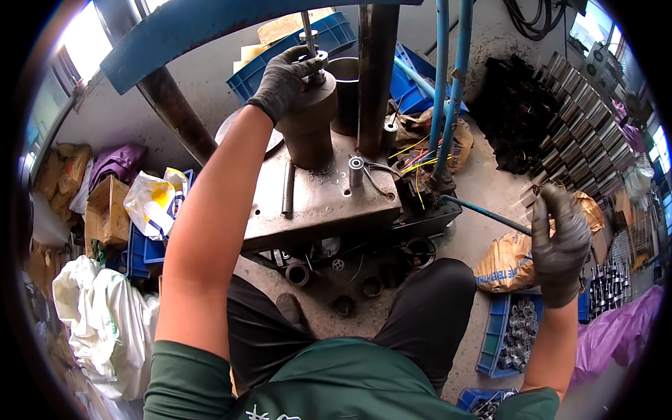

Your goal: The person places a metal rod into a fixture, fits a circular metal plate onto it, and pulls a lever to press the components together. They repeat this process by taking parts from nearby bins and placing the completed assemblies into a separate container.

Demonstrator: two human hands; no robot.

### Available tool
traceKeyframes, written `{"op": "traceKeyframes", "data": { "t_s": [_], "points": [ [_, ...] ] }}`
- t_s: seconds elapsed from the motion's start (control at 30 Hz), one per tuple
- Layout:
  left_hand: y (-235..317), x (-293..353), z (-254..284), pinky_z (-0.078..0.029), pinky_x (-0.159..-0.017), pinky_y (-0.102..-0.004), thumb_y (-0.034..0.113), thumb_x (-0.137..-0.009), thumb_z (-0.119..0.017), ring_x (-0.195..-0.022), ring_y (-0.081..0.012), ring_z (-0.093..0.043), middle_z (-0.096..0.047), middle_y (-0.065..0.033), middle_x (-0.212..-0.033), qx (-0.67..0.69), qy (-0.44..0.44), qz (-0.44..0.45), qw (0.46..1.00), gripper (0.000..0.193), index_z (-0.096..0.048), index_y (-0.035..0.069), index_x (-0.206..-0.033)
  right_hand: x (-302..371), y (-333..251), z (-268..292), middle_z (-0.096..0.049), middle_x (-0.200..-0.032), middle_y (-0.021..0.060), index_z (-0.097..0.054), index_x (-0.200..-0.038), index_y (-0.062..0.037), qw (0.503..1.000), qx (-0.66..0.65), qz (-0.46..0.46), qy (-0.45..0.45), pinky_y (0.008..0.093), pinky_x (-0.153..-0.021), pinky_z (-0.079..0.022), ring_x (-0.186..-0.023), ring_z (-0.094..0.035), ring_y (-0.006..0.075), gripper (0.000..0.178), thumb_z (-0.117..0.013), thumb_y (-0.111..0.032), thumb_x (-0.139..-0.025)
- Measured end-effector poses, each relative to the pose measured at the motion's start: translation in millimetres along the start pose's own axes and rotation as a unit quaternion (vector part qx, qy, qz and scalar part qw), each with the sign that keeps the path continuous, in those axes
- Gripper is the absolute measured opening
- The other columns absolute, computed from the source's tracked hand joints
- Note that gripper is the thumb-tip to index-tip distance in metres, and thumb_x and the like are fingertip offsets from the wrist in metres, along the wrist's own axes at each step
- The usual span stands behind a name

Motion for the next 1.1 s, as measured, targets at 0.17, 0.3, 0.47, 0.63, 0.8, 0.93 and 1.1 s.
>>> {"op": "traceKeyframes", "data": {
  "t_s": [0.17,0.3,0.47,0.63,0.8,0.93,1.1],
  "points": [
    [1,6,3,-0.057,-0.058,-0.0264,0.003,-0.094,-0.080,-0.064,-0.0119,-0.065,-0.069,-0.0068,-0.081,0.075,-0.032,-0.001,0.997,0.043,-0.065,-0.001,-0.133,-75,16,-26,-0.072,-0.098,0.0141,-0.071,-0.113,0.0027,0.996,-0.076,-0.021,0.035,0.0323,-0.083,-0.057,-0.090,-0.072,0.0247,0.021,-0.073,-0.013,-0.099],
    [0,-1,8,-0.058,-0.060,-0.0251,0.006,-0.094,-0.080,-0.064,-0.0110,-0.065,-0.069,-0.0048,-0.083,0.026,-0.024,-0.021,0.999,0.043,-0.064,0.001,-0.134,-113,18,-44,-0.075,-0.100,0.0185,-0.073,-0.108,0.0030,0.996,-0.068,0.021,0.045,0.0378,-0.083,-0.057,-0.092,-0.074,0.0307,0.042,-0.070,-0.038,-0.102],
    [-10,-2,-12,-0.061,-0.083,-0.0260,-0.003,-0.095,-0.074,-0.094,-0.0129,-0.069,-0.071,-0.0075,-0.111,-0.052,-0.053,-0.077,0.994,0.050,-0.059,0.005,-0.142,-126,25,-48,-0.075,-0.101,0.0201,-0.076,-0.109,-0.0029,0.999,-0.023,-0.006,-0.024,0.0402,-0.083,-0.059,-0.093,-0.074,0.0347,0.049,-0.067,-0.050,-0.100],
    [-39,-32,28,-0.060,-0.092,-0.0247,-0.016,-0.092,-0.070,-0.106,-0.0149,-0.068,-0.071,-0.0075,-0.121,-0.016,-0.048,-0.102,0.994,0.056,-0.059,0.007,-0.142,-127,24,-58,-0.074,-0.116,0.0209,-0.059,-0.145,-0.0040,0.993,0.074,-0.008,-0.092,0.0435,-0.093,-0.059,-0.106,-0.073,0.0349,0.077,-0.059,-0.064,-0.097],
    [-41,10,10,-0.057,-0.104,-0.0435,0.029,-0.109,-0.059,-0.117,-0.0245,-0.069,-0.071,-0.0100,-0.127,0.277,-0.046,-0.090,0.956,0.035,-0.065,0.005,-0.135,-88,22,-29,-0.074,-0.112,0.0180,-0.063,-0.141,-0.0060,0.979,0.164,-0.028,-0.119,0.0467,-0.094,-0.054,-0.104,-0.071,0.0339,0.067,-0.062,-0.056,-0.096],
    [-52,129,-29,-0.061,-0.087,-0.0371,0.028,-0.102,-0.070,-0.100,-0.0205,-0.067,-0.067,-0.0066,-0.121,0.359,-0.102,0.028,0.927,0.045,-0.060,0.005,-0.140,-39,3,-5,-0.073,-0.108,0.0170,-0.069,-0.131,-0.0037,0.983,0.166,0.006,-0.083,0.0503,-0.102,-0.048,-0.104,-0.068,0.0360,0.055,-0.069,-0.044,-0.093],
    [-72,262,-66,-0.060,-0.086,-0.0391,0.016,-0.084,-0.081,-0.106,-0.0267,-0.068,-0.065,-0.0069,-0.123,0.030,-0.167,-0.018,0.985,0.052,-0.061,0.013,-0.133,48,-54,19,-0.068,-0.113,0.0123,-0.066,-0.127,-0.0054,0.993,0.074,0.087,0.014,0.0528,-0.100,-0.049,-0.107,-0.067,0.0346,0.053,-0.078,-0.035,-0.086]
  ]
}}
Point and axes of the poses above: each hand's wrist, its own x-axis away from the middle knuckle, its own z-axis out of the back of the hand, y = z × x, the point moved 5 cm from there along -x, towards the middle knuckle
